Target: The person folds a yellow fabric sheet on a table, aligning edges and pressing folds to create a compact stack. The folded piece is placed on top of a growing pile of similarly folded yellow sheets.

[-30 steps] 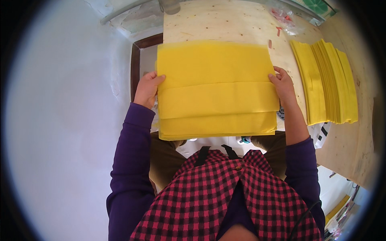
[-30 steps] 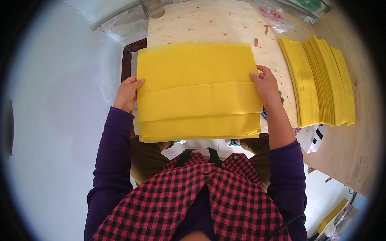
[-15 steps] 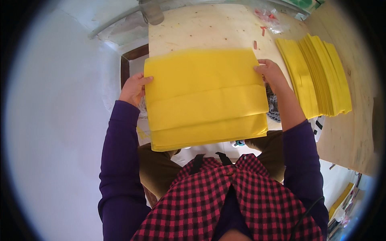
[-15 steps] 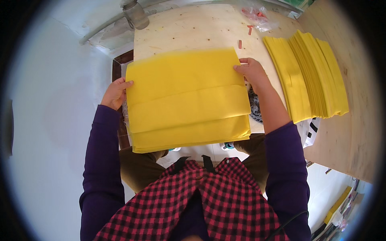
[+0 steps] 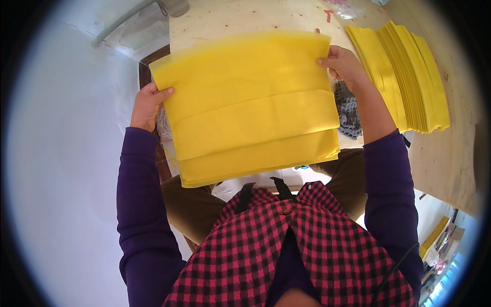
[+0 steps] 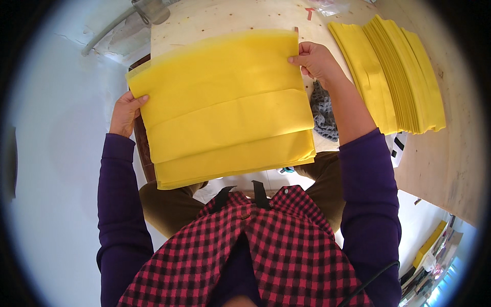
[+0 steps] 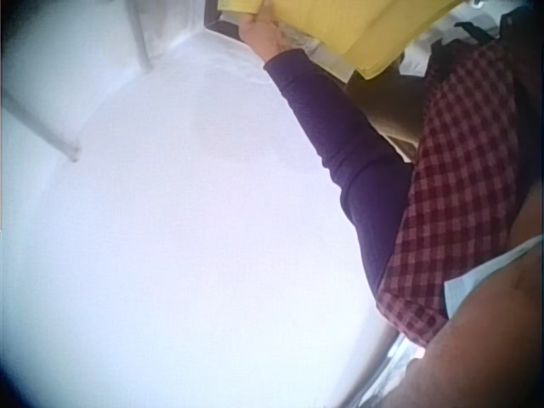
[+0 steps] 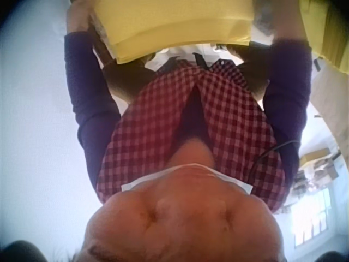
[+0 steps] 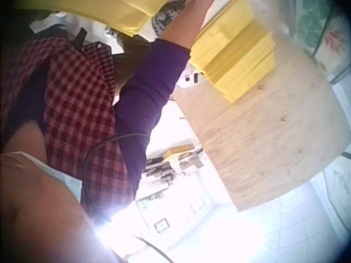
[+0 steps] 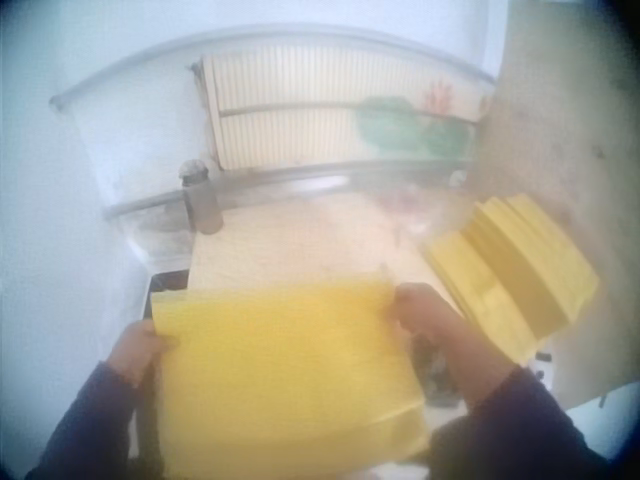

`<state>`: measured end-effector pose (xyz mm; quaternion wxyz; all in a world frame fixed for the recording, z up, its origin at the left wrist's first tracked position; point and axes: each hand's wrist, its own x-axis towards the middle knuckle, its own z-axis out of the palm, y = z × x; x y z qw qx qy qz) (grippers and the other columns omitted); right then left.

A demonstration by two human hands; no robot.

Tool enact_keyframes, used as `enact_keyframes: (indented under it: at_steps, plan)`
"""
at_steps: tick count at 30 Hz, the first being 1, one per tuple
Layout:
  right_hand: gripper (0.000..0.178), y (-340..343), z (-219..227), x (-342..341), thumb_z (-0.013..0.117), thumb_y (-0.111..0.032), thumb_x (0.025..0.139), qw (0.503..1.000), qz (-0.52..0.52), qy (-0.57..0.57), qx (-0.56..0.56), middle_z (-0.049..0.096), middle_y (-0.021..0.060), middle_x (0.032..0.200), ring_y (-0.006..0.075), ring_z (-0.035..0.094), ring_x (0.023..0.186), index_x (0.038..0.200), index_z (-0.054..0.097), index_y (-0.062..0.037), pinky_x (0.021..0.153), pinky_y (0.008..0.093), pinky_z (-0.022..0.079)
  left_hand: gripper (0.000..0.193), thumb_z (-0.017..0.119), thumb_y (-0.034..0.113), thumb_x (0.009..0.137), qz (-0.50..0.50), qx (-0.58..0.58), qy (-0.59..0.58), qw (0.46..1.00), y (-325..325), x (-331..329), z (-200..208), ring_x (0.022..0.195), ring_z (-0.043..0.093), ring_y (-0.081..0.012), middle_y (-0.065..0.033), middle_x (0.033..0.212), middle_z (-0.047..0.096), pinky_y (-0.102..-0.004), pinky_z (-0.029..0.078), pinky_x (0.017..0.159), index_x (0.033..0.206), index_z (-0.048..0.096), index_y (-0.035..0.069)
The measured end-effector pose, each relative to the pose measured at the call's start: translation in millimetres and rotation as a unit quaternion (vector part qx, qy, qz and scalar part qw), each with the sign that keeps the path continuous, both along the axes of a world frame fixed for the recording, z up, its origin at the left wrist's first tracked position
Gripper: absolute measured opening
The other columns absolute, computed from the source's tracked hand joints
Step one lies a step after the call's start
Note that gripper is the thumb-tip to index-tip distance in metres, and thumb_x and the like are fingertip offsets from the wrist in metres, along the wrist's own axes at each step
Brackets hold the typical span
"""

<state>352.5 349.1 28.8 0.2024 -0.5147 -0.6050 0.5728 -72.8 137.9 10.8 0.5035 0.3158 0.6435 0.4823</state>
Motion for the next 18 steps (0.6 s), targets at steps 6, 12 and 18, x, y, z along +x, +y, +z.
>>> enact_keyframes:
  at_steps: [6,12,18]
  plan:
    - [0.018,-18,-2,2,0.069,-0.004,0.085,0.998,-0.049,0.035,0.015,0.066,0.0027,0.084,0.0086,0.063,0.065,0.101,0.063,-0.0008,0.055,0.0184,0.049,0.021,0.066,0.001,0.086,0.071,0.023,0.032,0.997,-8,22,15,0.079,0.063,-0.0104,-0.0047,0.097,0.069,-0.0235,0.050,0.071,0.107,0.065,-0.001]
    - [0.028,-27,-2,0,0.066,-0.001,0.087,0.995,-0.059,0.083,-0.006,0.068,0.0109,0.098,0.0171,0.071,0.084,0.113,0.057,0.0041,0.069,0.0226,0.058,0.015,0.068,0.004,0.085,0.036,-0.043,0.081,0.995,-11,16,33,0.052,0.045,-0.0049,0.0007,0.078,0.063,-0.0209,0.034,0.047,0.100,0.066,0.002]
    - [0.030,-28,-5,-1,0.063,0.000,0.088,0.993,-0.048,0.109,-0.004,0.067,0.0137,0.102,0.0195,0.069,0.092,0.116,0.057,0.0079,0.081,0.0252,0.057,0.013,0.064,0.003,0.089,0.063,-0.061,0.011,0.996,-8,17,35,0.068,0.062,-0.0097,-0.0033,0.090,0.067,-0.0195,0.049,0.059,0.102,0.064,0.003]
